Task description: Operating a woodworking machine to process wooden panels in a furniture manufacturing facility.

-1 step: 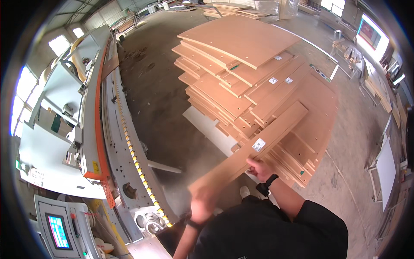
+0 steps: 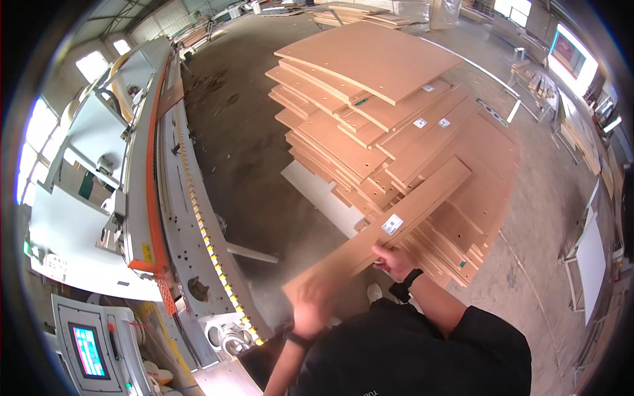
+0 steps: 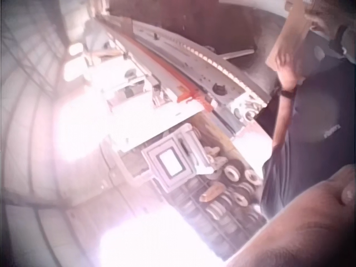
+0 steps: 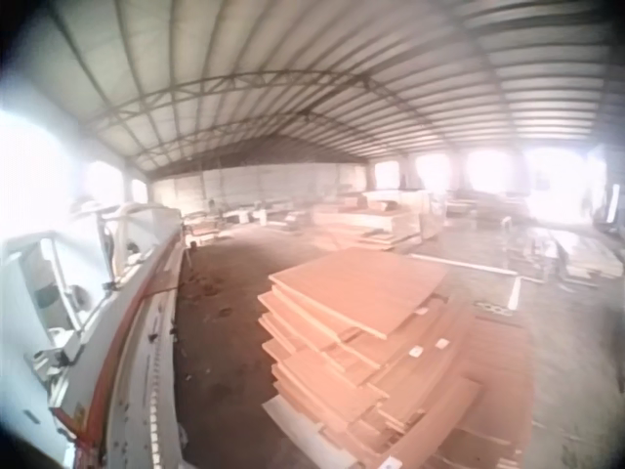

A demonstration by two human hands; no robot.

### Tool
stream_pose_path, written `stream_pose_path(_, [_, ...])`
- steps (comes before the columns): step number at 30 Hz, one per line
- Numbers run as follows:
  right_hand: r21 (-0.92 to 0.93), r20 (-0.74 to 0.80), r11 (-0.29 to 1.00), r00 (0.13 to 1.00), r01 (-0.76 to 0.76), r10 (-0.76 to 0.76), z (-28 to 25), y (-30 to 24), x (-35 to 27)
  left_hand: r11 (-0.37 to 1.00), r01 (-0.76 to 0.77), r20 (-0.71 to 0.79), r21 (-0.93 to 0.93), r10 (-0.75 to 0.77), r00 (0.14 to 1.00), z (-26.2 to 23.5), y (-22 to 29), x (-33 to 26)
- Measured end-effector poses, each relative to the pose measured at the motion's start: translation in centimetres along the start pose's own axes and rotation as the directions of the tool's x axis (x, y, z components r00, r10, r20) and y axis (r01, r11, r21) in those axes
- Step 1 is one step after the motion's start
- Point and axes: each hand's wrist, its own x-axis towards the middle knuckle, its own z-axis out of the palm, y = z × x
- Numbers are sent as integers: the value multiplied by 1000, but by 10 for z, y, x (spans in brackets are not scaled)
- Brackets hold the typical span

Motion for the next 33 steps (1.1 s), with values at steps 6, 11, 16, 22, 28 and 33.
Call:
stream_pose_path(6, [-437, 330, 894, 942, 98, 58, 65, 65, -16, 963, 142, 70, 228, -161, 984, 21, -14, -3])
stream_pose_path(11, [-479, 577, 855, 805, 196, 139, 102, 64, -32, 936, 351, -108, 19, -347, 931, 33, -34, -46])
stream_pose_path(16, [-586, 682, 768, 669, 258, 295, 102, 70, -27, 857, 503, -225, -115, -516, 827, 10, -45, -131])
stream_pose_path(22, [-660, 464, 707, 878, 254, 118, 54, 65, -4, 638, 764, -395, -99, -730, 558, -12, -66, -256])
stream_pose_path(28, [-779, 187, 625, 971, 55, 148, -37, 82, 26, 371, 925, -528, -89, -805, 272, -40, -86, -339])
stream_pose_path(33, [-871, 5, 477, 969, -117, 247, -67, 102, 21, 257, 961, -647, -103, -751, 131, -51, -121, -407])
